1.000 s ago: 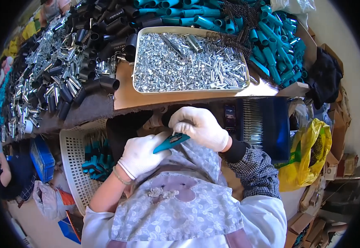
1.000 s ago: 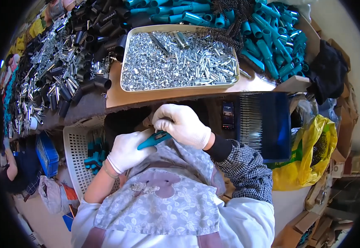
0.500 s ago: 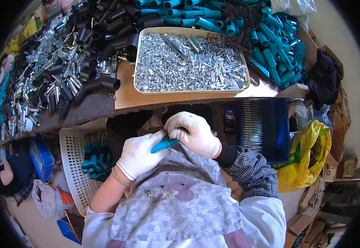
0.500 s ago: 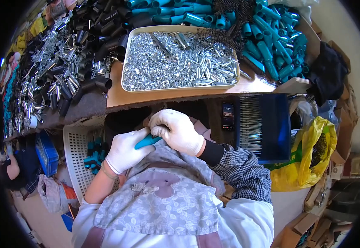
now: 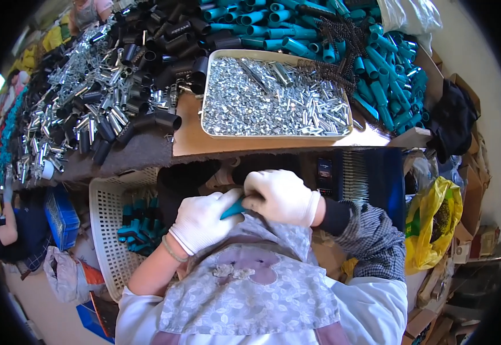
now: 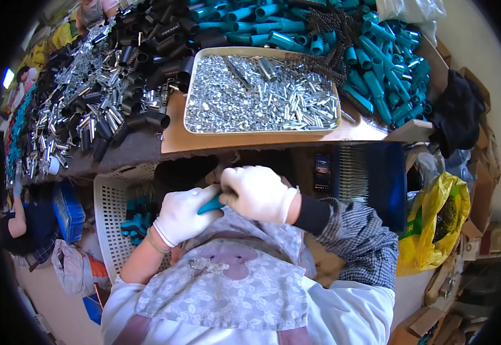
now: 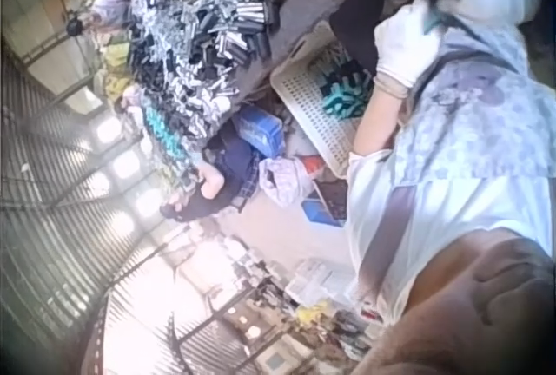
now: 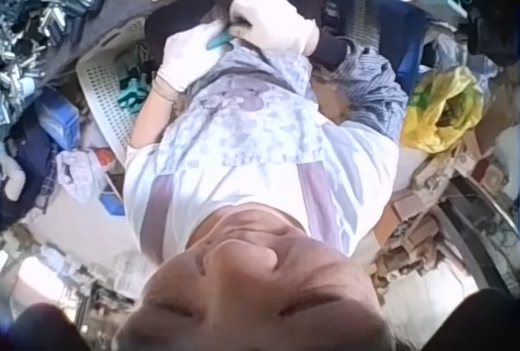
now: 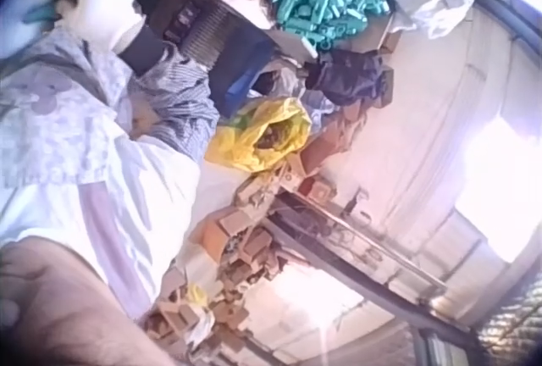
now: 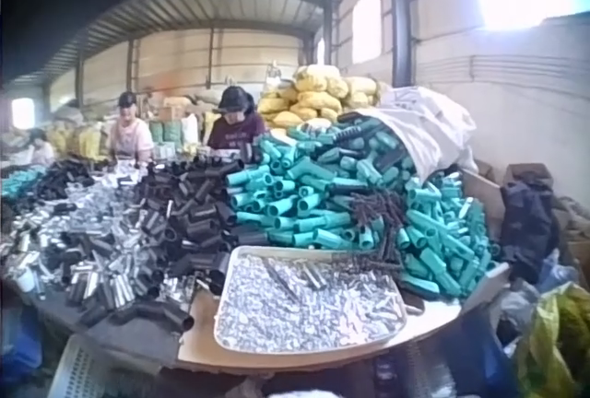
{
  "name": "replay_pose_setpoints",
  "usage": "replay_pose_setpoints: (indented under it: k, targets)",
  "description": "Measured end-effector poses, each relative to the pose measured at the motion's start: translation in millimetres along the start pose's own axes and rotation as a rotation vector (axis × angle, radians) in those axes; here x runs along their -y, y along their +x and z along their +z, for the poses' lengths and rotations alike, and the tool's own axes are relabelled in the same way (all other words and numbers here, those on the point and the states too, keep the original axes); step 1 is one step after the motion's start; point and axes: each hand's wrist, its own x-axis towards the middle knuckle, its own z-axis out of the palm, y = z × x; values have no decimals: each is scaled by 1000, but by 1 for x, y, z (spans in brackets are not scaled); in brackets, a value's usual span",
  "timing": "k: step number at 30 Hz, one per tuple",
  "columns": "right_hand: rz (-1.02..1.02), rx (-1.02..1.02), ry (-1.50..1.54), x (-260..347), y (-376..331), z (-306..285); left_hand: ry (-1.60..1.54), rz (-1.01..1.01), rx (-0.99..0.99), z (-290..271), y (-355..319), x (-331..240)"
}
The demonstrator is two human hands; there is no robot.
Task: The recorder is manually assembling plastic handles with metal shafts and internal springs at a long workbench.
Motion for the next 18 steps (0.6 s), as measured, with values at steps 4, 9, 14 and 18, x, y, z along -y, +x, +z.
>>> replay_pose_setpoints:
  k: [4, 9, 14, 18]
  targets:
    - [174, 478, 314, -17, 17, -18, 32, 57, 70, 2, -5, -7]
    - [185, 530, 401, -30, 11, 1, 28, 78, 80, 8, -12, -5]
    - [136, 268, 146, 1, 17, -9, -54, 56, -23, 6, -8, 6]
    - [-53, -321, -181, -14, 47, -41, -63, 24, -200, 1, -9, 10]
